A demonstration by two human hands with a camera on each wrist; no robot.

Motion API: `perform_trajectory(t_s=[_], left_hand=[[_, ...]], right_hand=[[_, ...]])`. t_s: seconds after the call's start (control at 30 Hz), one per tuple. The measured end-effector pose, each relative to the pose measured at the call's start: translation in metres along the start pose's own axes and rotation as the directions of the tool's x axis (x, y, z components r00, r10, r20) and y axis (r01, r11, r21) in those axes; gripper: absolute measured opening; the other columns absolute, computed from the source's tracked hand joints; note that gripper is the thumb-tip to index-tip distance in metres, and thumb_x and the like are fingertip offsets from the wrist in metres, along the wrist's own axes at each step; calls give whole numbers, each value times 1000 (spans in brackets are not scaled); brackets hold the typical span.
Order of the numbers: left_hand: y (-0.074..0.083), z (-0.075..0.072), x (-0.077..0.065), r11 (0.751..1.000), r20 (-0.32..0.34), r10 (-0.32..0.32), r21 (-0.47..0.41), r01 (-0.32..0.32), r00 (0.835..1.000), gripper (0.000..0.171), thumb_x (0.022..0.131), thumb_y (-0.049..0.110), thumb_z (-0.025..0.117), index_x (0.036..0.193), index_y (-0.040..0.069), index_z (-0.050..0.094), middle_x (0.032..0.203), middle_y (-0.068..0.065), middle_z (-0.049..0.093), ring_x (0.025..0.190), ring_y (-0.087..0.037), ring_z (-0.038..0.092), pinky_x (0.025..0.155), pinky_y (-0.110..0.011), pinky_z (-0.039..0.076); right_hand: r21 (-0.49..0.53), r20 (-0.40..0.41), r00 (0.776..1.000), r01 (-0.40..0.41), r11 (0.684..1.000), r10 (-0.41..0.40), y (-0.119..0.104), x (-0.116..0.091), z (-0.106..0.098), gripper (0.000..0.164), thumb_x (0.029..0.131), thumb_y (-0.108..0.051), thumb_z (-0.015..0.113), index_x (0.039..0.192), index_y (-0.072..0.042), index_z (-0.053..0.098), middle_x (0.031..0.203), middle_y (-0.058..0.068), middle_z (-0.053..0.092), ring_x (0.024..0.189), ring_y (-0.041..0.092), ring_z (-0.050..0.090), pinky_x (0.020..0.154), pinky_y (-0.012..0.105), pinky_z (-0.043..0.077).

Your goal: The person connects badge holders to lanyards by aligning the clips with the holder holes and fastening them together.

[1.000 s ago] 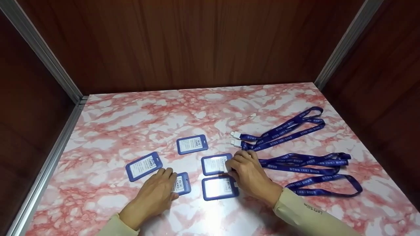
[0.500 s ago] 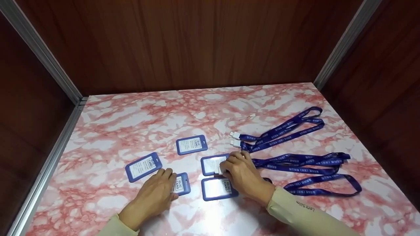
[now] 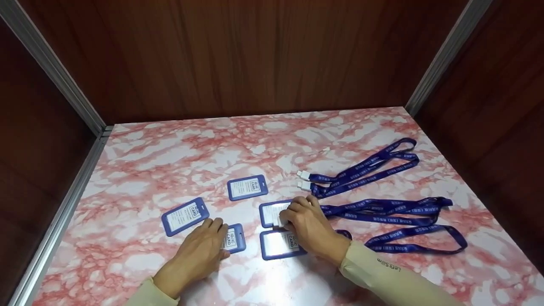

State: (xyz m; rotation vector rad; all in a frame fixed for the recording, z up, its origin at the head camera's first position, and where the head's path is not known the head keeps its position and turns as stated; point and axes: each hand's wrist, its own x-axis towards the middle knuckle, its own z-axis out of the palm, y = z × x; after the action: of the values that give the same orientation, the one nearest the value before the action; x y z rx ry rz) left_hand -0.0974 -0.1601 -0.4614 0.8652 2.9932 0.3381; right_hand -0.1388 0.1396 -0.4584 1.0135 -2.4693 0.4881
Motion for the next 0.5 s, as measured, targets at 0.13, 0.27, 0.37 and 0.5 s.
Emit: perform_trajectory(t_s=[0.13, 0.27, 0.37, 0.5], left_hand=[[0, 0, 0, 1000, 6, -4, -2, 4, 1000, 60, 89, 26, 80, 133, -7, 58, 127, -17, 57, 116, -33, 55, 102, -47, 48], [0, 0, 0, 1000, 3, 0, 2, 0, 1000, 60, 88, 26, 81, 133, -7, 58, 126, -17, 57, 115, -33, 55, 100, -47, 49], [-1, 0, 0, 1000, -4, 8, 2, -8, 1000, 60, 88, 25, 81, 133, -7, 58, 125, -16, 57, 114, -33, 55, 100, -47, 49], [-1, 1, 0, 1000, -7, 10, -5, -10, 1000, 60, 88, 26, 81, 133, -8, 59, 125, -17, 57, 115, -34, 55, 100, -48, 49]], right_hand=[[-1, 8, 1000, -3, 1000, 3, -2, 1, 1, 25, 76, 5, 73, 74, -18, 62, 74, -4, 61, 87, 19, 56, 85, 44, 39], [-1, 18, 1000, -3, 1000, 3, -4, 2, 2, 23, 80, 1, 74, 75, -18, 64, 76, -5, 61, 88, 19, 57, 84, 44, 38], [-1, 15, 1000, 5, 1000, -5, -5, 2, 3, 23, 80, 2, 74, 75, -18, 64, 76, -5, 61, 87, 19, 57, 83, 43, 38], [0, 13, 1000, 12, 1000, -12, -6, 2, 5, 23, 80, 3, 72, 76, -18, 64, 76, -4, 62, 87, 19, 56, 82, 43, 38]])
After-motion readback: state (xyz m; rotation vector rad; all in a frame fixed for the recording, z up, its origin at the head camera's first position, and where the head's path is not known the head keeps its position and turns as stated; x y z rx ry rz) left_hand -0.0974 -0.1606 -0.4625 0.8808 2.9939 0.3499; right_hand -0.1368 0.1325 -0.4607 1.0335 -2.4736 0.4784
